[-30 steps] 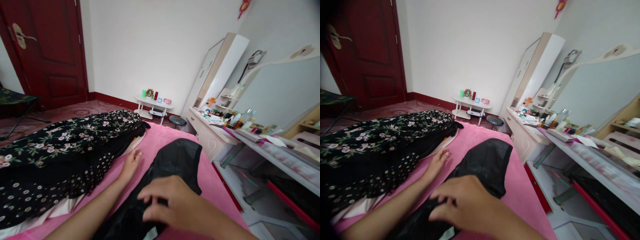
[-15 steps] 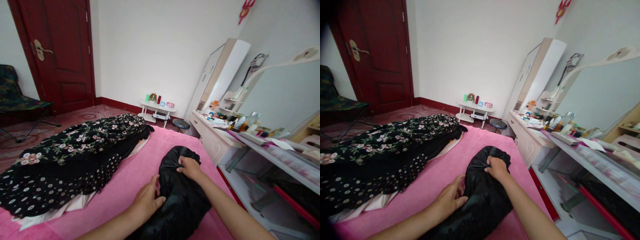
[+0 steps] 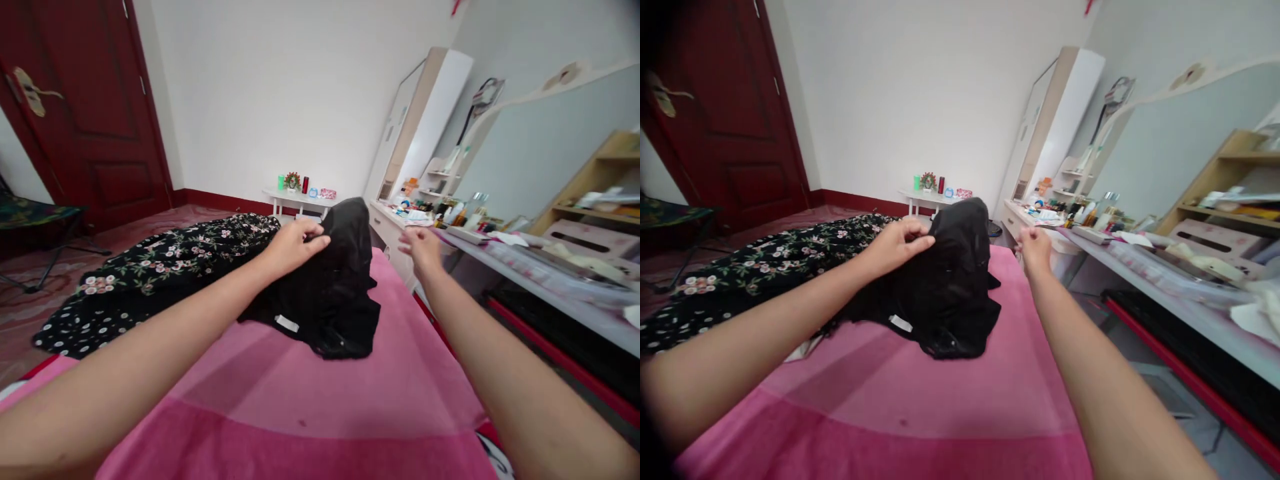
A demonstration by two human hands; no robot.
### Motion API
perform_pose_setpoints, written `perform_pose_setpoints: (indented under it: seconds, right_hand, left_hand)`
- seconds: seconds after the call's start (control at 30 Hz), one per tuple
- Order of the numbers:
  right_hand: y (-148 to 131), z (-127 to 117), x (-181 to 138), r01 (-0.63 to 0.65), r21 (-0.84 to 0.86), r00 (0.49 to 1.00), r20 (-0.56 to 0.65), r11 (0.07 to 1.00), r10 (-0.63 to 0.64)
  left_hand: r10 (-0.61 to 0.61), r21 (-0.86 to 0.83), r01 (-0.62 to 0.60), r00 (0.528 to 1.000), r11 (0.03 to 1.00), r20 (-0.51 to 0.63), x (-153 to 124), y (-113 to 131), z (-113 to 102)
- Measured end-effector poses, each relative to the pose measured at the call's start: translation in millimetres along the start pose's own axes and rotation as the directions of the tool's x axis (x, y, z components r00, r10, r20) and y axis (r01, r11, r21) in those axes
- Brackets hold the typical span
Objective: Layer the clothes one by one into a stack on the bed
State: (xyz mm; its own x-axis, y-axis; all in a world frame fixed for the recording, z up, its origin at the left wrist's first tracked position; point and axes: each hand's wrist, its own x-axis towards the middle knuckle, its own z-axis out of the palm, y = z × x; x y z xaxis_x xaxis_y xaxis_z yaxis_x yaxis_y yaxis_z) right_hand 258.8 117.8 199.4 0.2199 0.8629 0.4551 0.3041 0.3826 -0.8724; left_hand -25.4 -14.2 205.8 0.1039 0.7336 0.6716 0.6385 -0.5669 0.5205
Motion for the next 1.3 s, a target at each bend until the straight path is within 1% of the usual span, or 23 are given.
perform_pose_setpoints:
  seconds: [0.07,0.1,0.13,0.2,0.23,0.27,0.33,0.43,0.5,0.53,0.57,0.63,0.67,0.7,0.73,0.77,0.87,0.93,1.03,1.13,1.17,1.23,1.3]
  right_hand:
    - [39,-8,-49,-0.09,-0.033,0.994,0.061,0.995,0.091]
    - [60,-10,-76,-0.118,-0.054,0.989,0.079,0.992,0.122]
    - [79,-10,-102,-0.138,-0.073,0.984,0.104,0.988,0.146]
    - [111,-8,-143,-0.136,-0.099,0.98,0.132,0.986,0.148]
    - [122,-7,-157,-0.118,-0.107,0.981,0.143,0.987,0.132]
    - [130,-6,-166,-0.093,-0.112,0.982,0.151,0.989,0.109]
    - [136,-4,-175,-0.04,-0.121,0.984,0.169,0.992,0.06]
    - [126,-2,-177,0.042,-0.158,0.987,0.158,0.987,-0.017]
    - [112,1,-183,0.182,-0.238,0.978,0.144,0.954,-0.151]
    - [104,3,-188,0.28,-0.276,0.955,0.173,0.919,-0.239]
    - [95,6,-195,0.389,-0.3,0.914,0.243,0.871,-0.325]
    - [80,14,-209,0.582,-0.282,0.781,0.458,0.763,-0.426]
    - [74,18,-216,0.645,-0.259,0.707,0.558,0.719,-0.434]
    - [70,23,-222,0.685,-0.243,0.649,0.632,0.687,-0.424]
    - [66,27,-226,0.705,-0.237,0.613,0.677,0.668,-0.407]
    - [64,30,-229,0.709,-0.241,0.602,0.697,0.663,-0.39]
    - [64,32,-230,0.691,-0.245,0.605,0.71,0.68,-0.36]
    - [65,30,-228,0.685,-0.24,0.602,0.718,0.688,-0.349]
    - [67,24,-224,0.685,-0.216,0.58,0.74,0.696,-0.34]
    - [68,21,-222,0.693,-0.17,0.535,0.773,0.701,-0.342]
    - [68,21,-222,0.692,-0.171,0.535,0.773,0.701,-0.34]
    - [71,23,-221,0.682,-0.216,0.572,0.753,0.698,-0.326]
    - [74,26,-221,0.665,-0.284,0.628,0.714,0.691,-0.31]
  left_hand:
    - [0.006,0.121,-0.027,0.986,0.992,0.166,-30,-4,28]
    - [-0.04,0.186,-0.011,0.963,0.982,0.267,-51,-7,45]
    - [-0.109,0.26,0.019,0.935,0.966,0.336,-73,-10,62]
    - [-0.17,0.33,0.041,0.911,0.943,0.375,-112,-15,90]
    - [-0.19,0.358,0.051,0.912,0.932,0.365,-127,-16,101]
    - [-0.199,0.382,0.058,0.918,0.923,0.343,-139,-16,108]
    - [-0.21,0.431,0.065,0.932,0.9,0.296,-153,-15,117]
    - [-0.182,0.463,0.048,0.951,0.885,0.251,-156,-14,119]
    - [-0.158,0.457,0.034,0.959,0.889,0.235,-154,-16,119]
    - [-0.152,0.452,0.035,0.962,0.891,0.227,-153,-17,118]
    - [-0.153,0.448,0.039,0.963,0.893,0.22,-152,-18,118]
    - [-0.171,0.446,0.065,0.965,0.893,0.201,-151,-19,119]
    - [-0.184,0.446,0.082,0.965,0.891,0.188,-151,-19,119]
    - [-0.197,0.448,0.101,0.965,0.889,0.173,-151,-20,119]
    - [-0.21,0.454,0.122,0.967,0.883,0.148,-151,-20,119]
    - [-0.222,0.467,0.146,0.968,0.872,0.112,-151,-21,118]
    - [-0.255,0.543,0.225,0.967,0.809,-0.022,-151,-28,111]
    - [-0.304,0.592,0.276,0.951,0.757,-0.054,-152,-34,104]
    - [-0.381,0.608,0.276,0.923,0.744,0.048,-153,-44,91]
    - [-0.386,0.565,0.246,0.912,0.788,0.141,-153,-49,80]
    - [-0.386,0.546,0.25,0.91,0.8,0.149,-153,-49,78]
    - [-0.395,0.508,0.275,0.908,0.816,0.143,-151,-51,74]
    - [-0.414,0.46,0.319,0.902,0.829,0.12,-148,-52,72]
